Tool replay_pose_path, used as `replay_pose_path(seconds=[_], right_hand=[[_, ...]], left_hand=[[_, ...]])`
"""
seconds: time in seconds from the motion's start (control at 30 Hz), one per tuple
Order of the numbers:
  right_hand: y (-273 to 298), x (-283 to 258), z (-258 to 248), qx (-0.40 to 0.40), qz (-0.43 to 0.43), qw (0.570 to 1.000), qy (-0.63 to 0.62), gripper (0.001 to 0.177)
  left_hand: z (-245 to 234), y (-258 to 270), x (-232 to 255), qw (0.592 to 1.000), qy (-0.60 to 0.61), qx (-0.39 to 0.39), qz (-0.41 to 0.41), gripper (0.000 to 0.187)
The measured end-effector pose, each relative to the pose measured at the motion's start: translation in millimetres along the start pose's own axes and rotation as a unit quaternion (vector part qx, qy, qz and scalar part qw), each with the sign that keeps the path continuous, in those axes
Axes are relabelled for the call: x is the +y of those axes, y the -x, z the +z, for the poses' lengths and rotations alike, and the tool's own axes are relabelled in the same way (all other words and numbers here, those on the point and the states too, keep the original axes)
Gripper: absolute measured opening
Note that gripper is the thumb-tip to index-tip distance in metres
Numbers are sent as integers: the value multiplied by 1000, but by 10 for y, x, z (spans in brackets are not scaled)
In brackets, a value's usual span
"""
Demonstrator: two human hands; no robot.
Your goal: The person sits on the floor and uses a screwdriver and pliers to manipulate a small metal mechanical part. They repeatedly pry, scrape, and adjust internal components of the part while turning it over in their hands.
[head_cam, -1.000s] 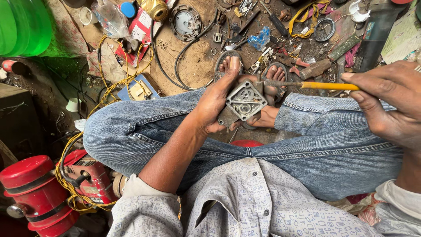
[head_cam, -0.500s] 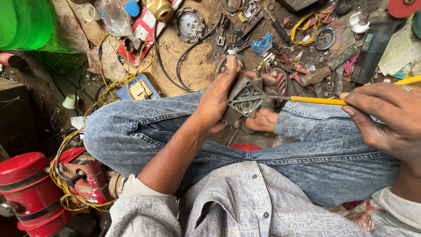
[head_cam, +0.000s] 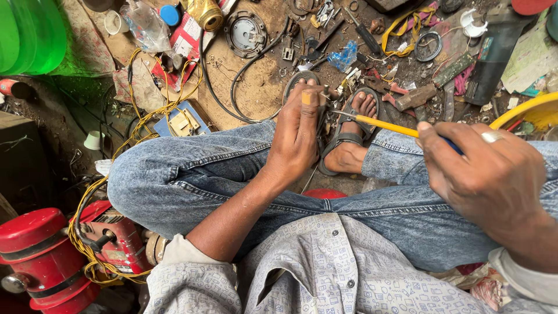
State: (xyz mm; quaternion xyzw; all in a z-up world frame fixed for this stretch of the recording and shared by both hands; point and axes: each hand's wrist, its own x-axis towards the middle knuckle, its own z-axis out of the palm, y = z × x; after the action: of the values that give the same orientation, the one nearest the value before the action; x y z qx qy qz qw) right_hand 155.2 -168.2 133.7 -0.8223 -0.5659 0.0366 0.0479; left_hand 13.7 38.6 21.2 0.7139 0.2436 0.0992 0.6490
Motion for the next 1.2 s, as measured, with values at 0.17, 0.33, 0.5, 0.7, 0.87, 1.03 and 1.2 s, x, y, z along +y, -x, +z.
replay_pose_path(seconds=[0.17, 0.33, 0.5, 0.7, 0.87, 1.03, 1.2], right_hand=[[38, 231, 247, -16, -27, 997, -73, 17], [76, 341, 295, -2, 10, 985, -172, 12], [58, 114, 169, 10, -14, 999, -30, 12], [80, 144, 388, 22, -64, 998, -5, 15], [136, 470, 542, 3, -8, 983, -183, 10], [183, 503, 578, 3, 12, 949, -315, 11], [170, 533, 415, -6, 17, 936, -352, 17]], left_hand=[[0, -39, -71, 997, 46, -17, -54, 67], [-122, -77, -57, 943, 257, -75, -196, 64], [-5, -34, -95, 987, 138, -16, -81, 64], [57, 24, -180, 994, 85, 25, -68, 64], [-43, -57, -109, 949, 257, -61, -172, 67], [-129, -30, 10, 912, 320, -94, -240, 70], [-110, -87, 118, 882, 376, -89, -270, 71]])
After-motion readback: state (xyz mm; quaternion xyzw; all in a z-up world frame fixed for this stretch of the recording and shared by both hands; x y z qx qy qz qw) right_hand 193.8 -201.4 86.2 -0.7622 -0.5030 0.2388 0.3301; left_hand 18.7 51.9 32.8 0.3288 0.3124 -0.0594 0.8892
